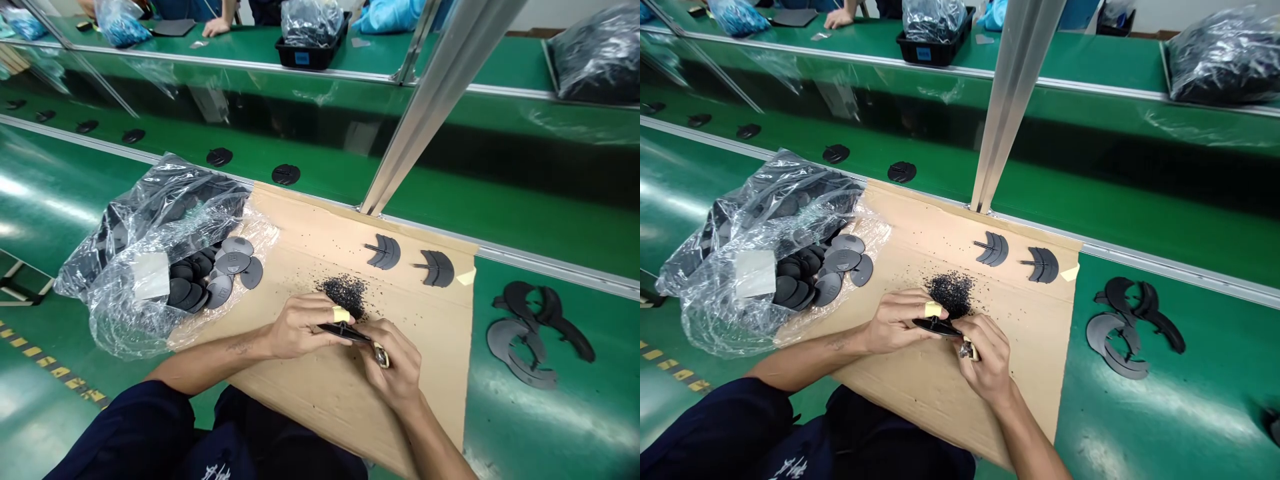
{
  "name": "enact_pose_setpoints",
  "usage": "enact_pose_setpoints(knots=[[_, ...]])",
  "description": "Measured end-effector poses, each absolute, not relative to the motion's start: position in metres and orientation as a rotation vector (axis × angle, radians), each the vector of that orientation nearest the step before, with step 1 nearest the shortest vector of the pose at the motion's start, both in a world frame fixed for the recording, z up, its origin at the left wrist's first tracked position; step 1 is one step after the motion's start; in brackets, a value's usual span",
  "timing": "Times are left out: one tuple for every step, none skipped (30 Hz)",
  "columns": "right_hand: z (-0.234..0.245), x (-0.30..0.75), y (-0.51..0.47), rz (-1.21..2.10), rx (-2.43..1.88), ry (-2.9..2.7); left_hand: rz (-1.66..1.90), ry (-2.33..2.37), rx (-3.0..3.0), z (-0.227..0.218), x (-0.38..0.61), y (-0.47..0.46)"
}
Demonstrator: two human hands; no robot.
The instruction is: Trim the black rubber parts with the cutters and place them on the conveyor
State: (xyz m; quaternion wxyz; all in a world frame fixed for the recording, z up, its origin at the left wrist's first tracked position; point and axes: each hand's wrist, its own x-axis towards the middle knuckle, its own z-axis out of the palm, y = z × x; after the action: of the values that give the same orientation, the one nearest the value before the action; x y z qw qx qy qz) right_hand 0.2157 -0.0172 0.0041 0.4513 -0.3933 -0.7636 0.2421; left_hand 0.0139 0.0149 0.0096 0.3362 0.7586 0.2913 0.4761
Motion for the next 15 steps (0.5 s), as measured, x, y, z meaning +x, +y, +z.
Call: enact_pose_setpoints(knots=[[0.0038, 0.2158, -0.0172, 0.605, -0.971, -1.886, 1.252, 0.771, 1.975, 0.0099, 0.0143, 0.0143], [0.0034, 0.2159, -0.0171, 0.603, -0.971, -1.881, 1.258, 0.782, 1.973, 0.0102, 0.0148, 0.0137], [0.0029, 0.216, -0.0172, 0.598, -0.97, -1.874, 1.257, 0.792, 1.973, 0.0104, 0.0153, 0.0132], [0.0025, 0.216, -0.0173, 0.594, -0.968, -1.866, 1.251, 0.8, 1.975, 0.0105, 0.0157, 0.0128], [0.0021, 0.216, -0.0174, 0.593, -0.969, -1.861, 1.243, 0.806, 1.976, 0.0105, 0.016, 0.0126], [0.0019, 0.2161, -0.0175, 0.595, -0.971, -1.859, 1.242, 0.81, 1.976, 0.0105, 0.0161, 0.0124], [0.0018, 0.2162, -0.0176, 0.602, -0.973, -1.861, 1.25, 0.811, 1.972, 0.0103, 0.0161, 0.0122], [0.0018, 0.2163, -0.0176, 0.614, -0.972, -1.865, 1.265, 0.812, 1.965, 0.0102, 0.0159, 0.012], [0.002, 0.2163, -0.0176, 0.63, -0.97, -1.87, 1.28, 0.811, 1.957, 0.0101, 0.0157, 0.0118], [0.0023, 0.2164, -0.0176, 0.644, -0.965, -1.874, 1.291, 0.809, 1.952, 0.0101, 0.0154, 0.0117], [0.0025, 0.2163, -0.0175, 0.653, -0.956, -1.873, 1.296, 0.806, 1.951, 0.0102, 0.0151, 0.0117], [0.0027, 0.2163, -0.0175, 0.658, -0.947, -1.869, 1.293, 0.803, 1.956, 0.0104, 0.0149, 0.0118], [0.0028, 0.2162, -0.0173, 0.656, -0.936, -1.864, 1.284, 0.799, 1.966, 0.0106, 0.0148, 0.012], [0.0029, 0.2161, -0.0172, 0.651, -0.928, -1.861, 1.273, 0.793, 1.979, 0.0108, 0.0147, 0.0123], [0.0028, 0.2161, -0.0169, 0.645, -0.922, -1.862, 1.265, 0.787, 1.993, 0.0109, 0.0148, 0.0126]])
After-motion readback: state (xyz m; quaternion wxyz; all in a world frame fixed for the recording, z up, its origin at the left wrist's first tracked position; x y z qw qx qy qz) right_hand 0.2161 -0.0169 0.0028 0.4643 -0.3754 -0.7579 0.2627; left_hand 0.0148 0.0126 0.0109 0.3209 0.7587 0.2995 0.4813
